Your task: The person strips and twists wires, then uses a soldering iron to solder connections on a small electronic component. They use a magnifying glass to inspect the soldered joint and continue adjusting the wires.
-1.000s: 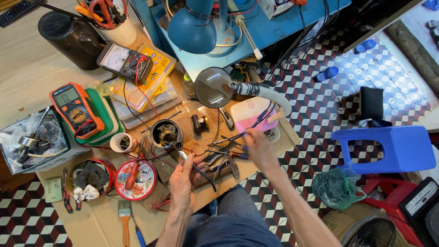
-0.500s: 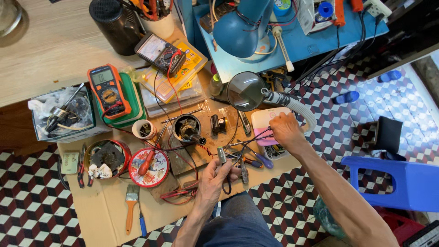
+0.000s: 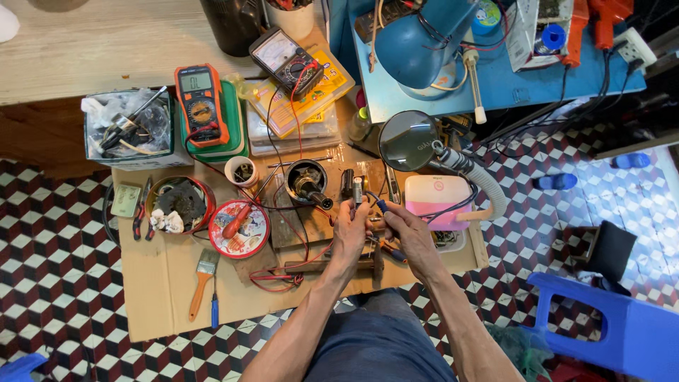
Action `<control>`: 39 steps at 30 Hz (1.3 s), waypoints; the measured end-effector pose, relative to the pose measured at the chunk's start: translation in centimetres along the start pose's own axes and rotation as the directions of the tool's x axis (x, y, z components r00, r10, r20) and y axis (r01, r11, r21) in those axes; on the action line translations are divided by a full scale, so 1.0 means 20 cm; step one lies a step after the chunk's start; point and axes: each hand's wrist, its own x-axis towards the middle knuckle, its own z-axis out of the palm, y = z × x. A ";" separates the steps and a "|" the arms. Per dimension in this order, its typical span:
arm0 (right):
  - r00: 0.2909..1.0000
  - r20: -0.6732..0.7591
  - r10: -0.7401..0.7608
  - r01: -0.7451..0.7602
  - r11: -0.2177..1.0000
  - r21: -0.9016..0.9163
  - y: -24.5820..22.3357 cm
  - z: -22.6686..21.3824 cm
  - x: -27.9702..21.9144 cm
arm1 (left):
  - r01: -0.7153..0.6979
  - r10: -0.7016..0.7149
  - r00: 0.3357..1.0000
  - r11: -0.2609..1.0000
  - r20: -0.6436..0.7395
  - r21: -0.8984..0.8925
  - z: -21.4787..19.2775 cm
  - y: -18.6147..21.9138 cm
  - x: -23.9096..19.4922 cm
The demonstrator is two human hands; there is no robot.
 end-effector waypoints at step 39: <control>0.969 0.234 0.076 -0.156 0.926 0.345 0.17 -0.32 0.44 | 0.171 0.006 0.874 0.932 -0.486 0.320 -0.46 -0.58 0.25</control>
